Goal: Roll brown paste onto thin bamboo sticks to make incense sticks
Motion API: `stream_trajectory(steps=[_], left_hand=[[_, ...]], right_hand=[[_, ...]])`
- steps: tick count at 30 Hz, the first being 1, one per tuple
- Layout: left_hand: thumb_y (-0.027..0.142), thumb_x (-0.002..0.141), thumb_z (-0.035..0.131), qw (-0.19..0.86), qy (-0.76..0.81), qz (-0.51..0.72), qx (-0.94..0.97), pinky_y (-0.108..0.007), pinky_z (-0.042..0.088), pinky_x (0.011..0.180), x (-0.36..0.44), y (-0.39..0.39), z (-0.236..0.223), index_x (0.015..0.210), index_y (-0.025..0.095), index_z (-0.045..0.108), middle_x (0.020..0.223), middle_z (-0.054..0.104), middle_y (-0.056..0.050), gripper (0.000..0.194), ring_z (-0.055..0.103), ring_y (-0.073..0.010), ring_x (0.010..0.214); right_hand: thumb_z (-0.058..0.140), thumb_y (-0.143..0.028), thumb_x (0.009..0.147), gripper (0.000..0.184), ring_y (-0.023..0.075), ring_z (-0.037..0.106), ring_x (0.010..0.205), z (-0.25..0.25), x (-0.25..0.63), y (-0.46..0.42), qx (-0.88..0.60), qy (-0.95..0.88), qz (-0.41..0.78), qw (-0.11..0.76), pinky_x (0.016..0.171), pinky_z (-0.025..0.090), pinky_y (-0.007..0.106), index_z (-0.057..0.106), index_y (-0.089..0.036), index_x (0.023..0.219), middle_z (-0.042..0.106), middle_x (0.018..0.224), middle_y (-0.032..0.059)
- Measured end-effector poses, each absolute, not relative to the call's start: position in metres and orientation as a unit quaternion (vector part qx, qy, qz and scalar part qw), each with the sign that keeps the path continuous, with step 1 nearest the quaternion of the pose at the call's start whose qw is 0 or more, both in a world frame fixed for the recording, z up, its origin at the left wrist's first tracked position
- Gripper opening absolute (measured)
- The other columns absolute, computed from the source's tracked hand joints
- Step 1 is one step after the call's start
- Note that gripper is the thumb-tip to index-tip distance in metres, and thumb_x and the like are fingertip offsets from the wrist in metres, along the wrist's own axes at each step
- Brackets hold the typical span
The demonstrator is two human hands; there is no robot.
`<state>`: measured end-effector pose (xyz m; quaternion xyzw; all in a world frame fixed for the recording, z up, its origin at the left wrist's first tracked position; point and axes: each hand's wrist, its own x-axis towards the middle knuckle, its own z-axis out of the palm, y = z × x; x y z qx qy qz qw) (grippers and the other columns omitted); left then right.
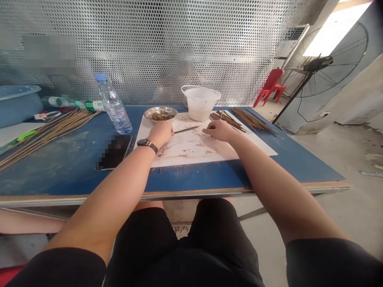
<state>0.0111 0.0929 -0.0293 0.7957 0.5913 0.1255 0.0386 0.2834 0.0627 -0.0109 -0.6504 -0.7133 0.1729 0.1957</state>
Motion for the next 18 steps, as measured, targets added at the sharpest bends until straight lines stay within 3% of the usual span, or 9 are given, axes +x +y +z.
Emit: stream_trajectory(steps=[3,10,15,18], left_hand=[[0.024,0.094,0.068,0.007,0.599,0.092,0.796,-0.045,0.056,0.092,0.014,0.092,-0.029,0.088,0.017,0.084,0.102,0.080,-0.021,0.018,0.074,-0.0375,0.100],[0.018,0.095,0.058,-0.066,0.589,0.034,0.805,-0.041,0.057,0.090,0.015,0.086,-0.032,0.117,0.010,0.080,0.125,0.074,-0.028,0.031,0.071,-0.0403,0.116],[0.011,0.096,0.053,-0.020,0.595,0.067,0.800,-0.043,0.054,0.081,0.012,0.079,-0.022,0.122,0.007,0.072,0.109,0.076,-0.029,0.033,0.074,-0.0400,0.101],[0.015,0.103,0.047,0.019,0.595,0.157,0.788,-0.042,0.051,0.074,0.010,0.070,-0.005,0.116,0.010,0.069,0.094,0.075,-0.022,0.026,0.070,-0.0345,0.085]], right_hand=[[0.071,-0.040,0.101,0.035,0.0200,0.061,0.074,-0.011,0.283,0.063,-0.654,-0.710,0.174,0.195,0.067,0.044,0.037,0.064,-0.021,0.072,0.072,0.083,0.0084],[0.071,-0.041,0.101,0.033,0.0220,0.062,0.074,-0.013,0.285,0.066,-0.657,-0.708,0.170,0.196,0.067,0.046,0.038,0.067,-0.021,0.075,0.072,0.082,0.0087],[0.070,-0.040,0.102,0.032,0.0225,0.063,0.076,-0.011,0.285,0.065,-0.655,-0.709,0.171,0.197,0.068,0.046,0.039,0.067,-0.022,0.076,0.072,0.084,0.0092],[0.069,-0.039,0.102,0.034,0.0226,0.062,0.076,-0.009,0.284,0.063,-0.650,-0.712,0.175,0.199,0.068,0.045,0.039,0.065,-0.022,0.074,0.072,0.084,0.0098]])
